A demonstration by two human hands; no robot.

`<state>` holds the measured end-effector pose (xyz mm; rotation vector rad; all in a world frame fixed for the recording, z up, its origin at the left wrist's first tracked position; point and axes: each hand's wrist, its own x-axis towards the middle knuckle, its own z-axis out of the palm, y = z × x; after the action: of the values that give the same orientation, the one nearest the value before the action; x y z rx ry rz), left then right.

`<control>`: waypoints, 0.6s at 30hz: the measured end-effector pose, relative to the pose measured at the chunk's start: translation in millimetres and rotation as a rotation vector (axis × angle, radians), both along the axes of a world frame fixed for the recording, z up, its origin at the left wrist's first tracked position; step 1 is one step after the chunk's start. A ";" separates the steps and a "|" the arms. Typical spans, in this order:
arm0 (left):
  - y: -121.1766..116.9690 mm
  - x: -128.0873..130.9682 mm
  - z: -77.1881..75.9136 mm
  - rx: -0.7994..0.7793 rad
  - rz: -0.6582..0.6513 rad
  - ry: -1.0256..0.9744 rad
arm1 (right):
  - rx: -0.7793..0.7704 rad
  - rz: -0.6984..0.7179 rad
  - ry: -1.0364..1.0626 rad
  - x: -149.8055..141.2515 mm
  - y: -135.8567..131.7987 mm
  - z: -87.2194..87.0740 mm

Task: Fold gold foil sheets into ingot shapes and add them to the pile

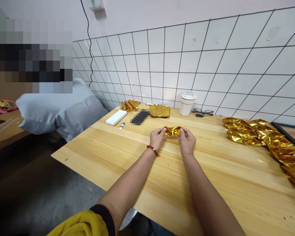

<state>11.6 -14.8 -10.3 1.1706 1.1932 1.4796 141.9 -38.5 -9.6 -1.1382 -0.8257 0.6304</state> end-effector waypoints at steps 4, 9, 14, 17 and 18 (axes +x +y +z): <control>-0.9 0.6 2.7 0.010 0.036 -0.021 | 0.007 -0.046 0.055 -1.2 0.0 2.1; -3.5 0.4 8.1 -0.036 0.024 -0.005 | -0.001 0.063 -0.029 -4.3 -1.7 2.4; -0.9 1.4 4.5 -0.067 0.041 -0.077 | -0.026 -0.025 0.026 -1.6 -0.1 1.3; 0.6 2.0 0.4 -0.069 0.033 -0.040 | -0.056 -0.070 0.031 1.0 1.2 0.2; 0.6 2.0 -0.5 -0.061 0.020 -0.008 | -0.061 -0.075 0.031 1.4 1.3 0.0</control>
<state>13.7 -14.2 -10.8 1.1135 1.2395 1.4519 143.4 -37.2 -9.5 -1.2065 -0.7375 0.6129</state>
